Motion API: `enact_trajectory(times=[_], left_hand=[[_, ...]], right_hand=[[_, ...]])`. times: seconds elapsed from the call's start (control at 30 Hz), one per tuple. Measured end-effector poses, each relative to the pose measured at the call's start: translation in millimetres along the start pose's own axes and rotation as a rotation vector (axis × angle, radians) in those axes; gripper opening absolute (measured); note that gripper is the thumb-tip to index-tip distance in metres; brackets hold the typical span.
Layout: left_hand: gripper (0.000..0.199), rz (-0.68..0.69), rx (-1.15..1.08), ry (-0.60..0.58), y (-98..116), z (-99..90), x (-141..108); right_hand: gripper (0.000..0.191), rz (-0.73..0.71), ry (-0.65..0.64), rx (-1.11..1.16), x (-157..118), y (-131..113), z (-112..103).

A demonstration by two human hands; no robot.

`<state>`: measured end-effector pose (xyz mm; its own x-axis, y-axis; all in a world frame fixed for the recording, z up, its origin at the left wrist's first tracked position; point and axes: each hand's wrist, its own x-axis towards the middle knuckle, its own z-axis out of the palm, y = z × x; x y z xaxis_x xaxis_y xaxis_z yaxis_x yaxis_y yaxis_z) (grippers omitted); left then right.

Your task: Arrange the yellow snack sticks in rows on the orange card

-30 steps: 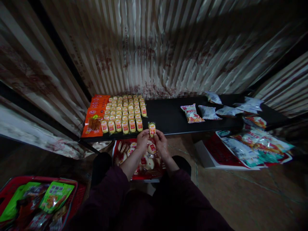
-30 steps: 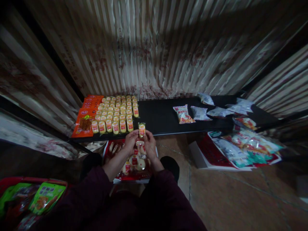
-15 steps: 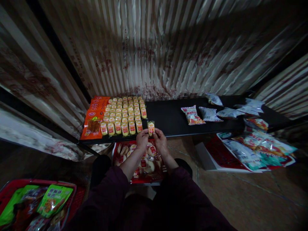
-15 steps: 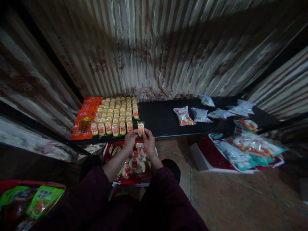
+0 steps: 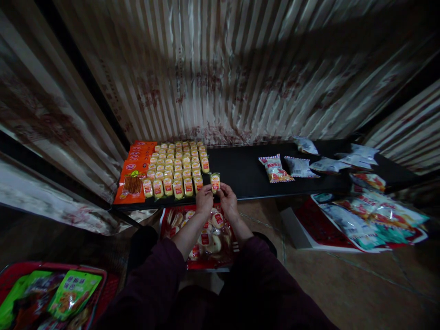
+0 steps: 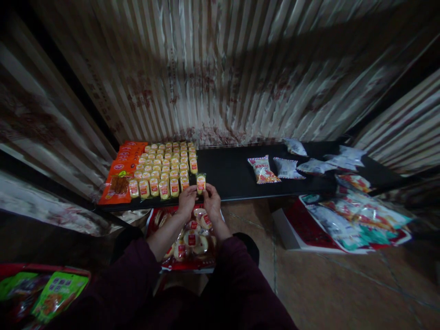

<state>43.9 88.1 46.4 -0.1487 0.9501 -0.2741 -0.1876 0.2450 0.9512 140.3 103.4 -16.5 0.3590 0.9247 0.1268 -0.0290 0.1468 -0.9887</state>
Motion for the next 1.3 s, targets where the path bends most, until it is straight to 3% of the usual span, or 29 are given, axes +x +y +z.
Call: enact_trajectory(times=[0.47,0.8,1.3], left_hand=[[0.031,0.082,0.005,0.019,-5.8,10.1,19.9],[0.032,0.154,0.182,0.068,7.2,15.0,22.8],[0.036,0.13,0.205,0.092,19.3,23.6,21.6]], right_hand=[[0.033,-0.034,-0.042,-0.036,18.8,0.0,5.1],[0.033,-0.017,-0.018,-0.027,29.7,-1.7,14.2],[0.035,-0.007,-0.026,-0.058,50.8,11.6,19.9]])
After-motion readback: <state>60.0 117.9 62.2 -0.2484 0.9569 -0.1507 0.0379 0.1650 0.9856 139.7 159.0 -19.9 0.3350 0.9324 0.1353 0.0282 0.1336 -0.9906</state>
